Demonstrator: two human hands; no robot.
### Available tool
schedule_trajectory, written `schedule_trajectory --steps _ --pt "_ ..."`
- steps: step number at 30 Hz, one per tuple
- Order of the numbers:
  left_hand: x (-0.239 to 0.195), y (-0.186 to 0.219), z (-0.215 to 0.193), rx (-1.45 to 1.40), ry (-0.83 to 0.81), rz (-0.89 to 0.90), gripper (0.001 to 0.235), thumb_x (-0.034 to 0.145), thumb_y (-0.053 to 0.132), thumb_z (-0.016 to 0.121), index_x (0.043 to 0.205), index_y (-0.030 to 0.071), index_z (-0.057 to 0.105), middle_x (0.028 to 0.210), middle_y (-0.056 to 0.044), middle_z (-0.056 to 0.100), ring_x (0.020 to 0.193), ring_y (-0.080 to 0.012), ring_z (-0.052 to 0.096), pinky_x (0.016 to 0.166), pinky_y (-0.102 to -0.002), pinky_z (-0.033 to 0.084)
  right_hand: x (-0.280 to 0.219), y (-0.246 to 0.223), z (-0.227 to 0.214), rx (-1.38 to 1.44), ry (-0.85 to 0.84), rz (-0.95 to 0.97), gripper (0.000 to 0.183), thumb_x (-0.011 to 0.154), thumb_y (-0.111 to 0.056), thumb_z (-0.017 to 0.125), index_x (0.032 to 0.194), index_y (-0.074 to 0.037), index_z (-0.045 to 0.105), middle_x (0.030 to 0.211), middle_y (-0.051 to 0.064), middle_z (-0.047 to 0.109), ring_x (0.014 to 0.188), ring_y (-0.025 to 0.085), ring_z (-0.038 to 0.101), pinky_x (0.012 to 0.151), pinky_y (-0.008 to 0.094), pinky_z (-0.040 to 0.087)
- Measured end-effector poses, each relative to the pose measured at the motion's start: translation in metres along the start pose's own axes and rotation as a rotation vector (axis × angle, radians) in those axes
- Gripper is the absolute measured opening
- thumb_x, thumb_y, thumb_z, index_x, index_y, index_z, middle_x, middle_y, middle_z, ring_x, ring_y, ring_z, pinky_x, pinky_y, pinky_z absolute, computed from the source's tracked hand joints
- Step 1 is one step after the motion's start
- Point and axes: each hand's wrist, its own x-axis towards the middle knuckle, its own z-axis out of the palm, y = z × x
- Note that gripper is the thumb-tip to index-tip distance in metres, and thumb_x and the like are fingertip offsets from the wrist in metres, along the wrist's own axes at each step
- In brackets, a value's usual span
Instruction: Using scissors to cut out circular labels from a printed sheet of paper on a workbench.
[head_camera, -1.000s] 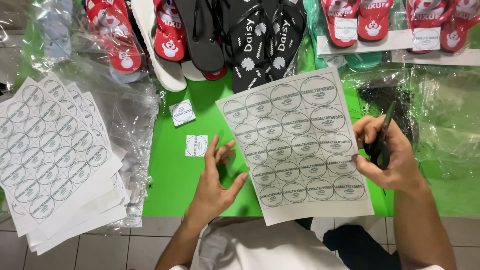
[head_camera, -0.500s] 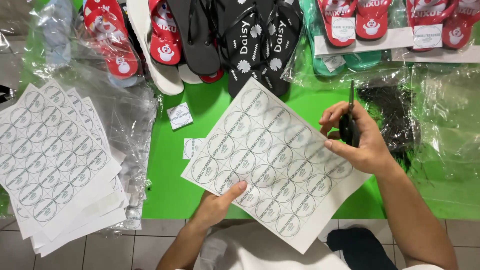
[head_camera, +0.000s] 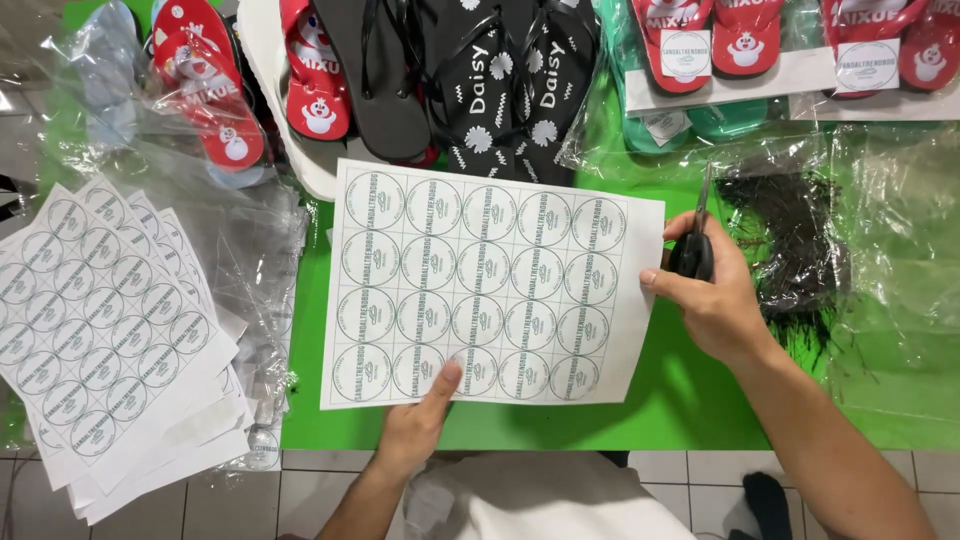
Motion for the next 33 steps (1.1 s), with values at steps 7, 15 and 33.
schedule_trajectory --steps 7,15,33 --pt "0.038 -0.012 -0.053 0.426 -0.290 0.534 0.078 0.061 0.051 0.061 0.126 0.008 0.069 0.134 -0.015 0.061 0.127 -0.0284 0.058 0.107 -0.043 0.046 0.015 0.034 -0.028 0.058 -0.007 -0.229 0.039 0.082 0.013 0.067 0.111 0.000 0.045 0.113 0.013 0.051 0.107 0.024 0.063 0.076 0.038 0.056" --pt "0.018 0.036 -0.117 -0.072 -0.277 1.271 0.034 0.100 0.011 0.045 0.118 -0.009 0.067 0.106 -0.025 0.077 0.105 -0.0324 0.073 0.095 -0.052 0.055 0.013 0.025 -0.015 0.062 -0.082 -0.304 0.037 0.082 0.016 0.064 0.111 0.000 0.048 0.109 0.011 0.052 0.104 0.020 0.061 0.074 0.033 0.058" --pt "0.026 0.172 -0.003 0.610 -0.417 1.333 0.050 0.082 0.036 0.074 0.123 0.009 0.063 0.097 -0.008 0.075 0.090 -0.0237 0.066 0.080 -0.041 0.054 0.010 0.019 0.008 -0.066 -0.179 -0.436 0.033 0.081 0.014 0.066 0.109 0.000 0.056 0.109 0.011 0.057 0.098 0.020 0.061 0.074 0.034 0.059"
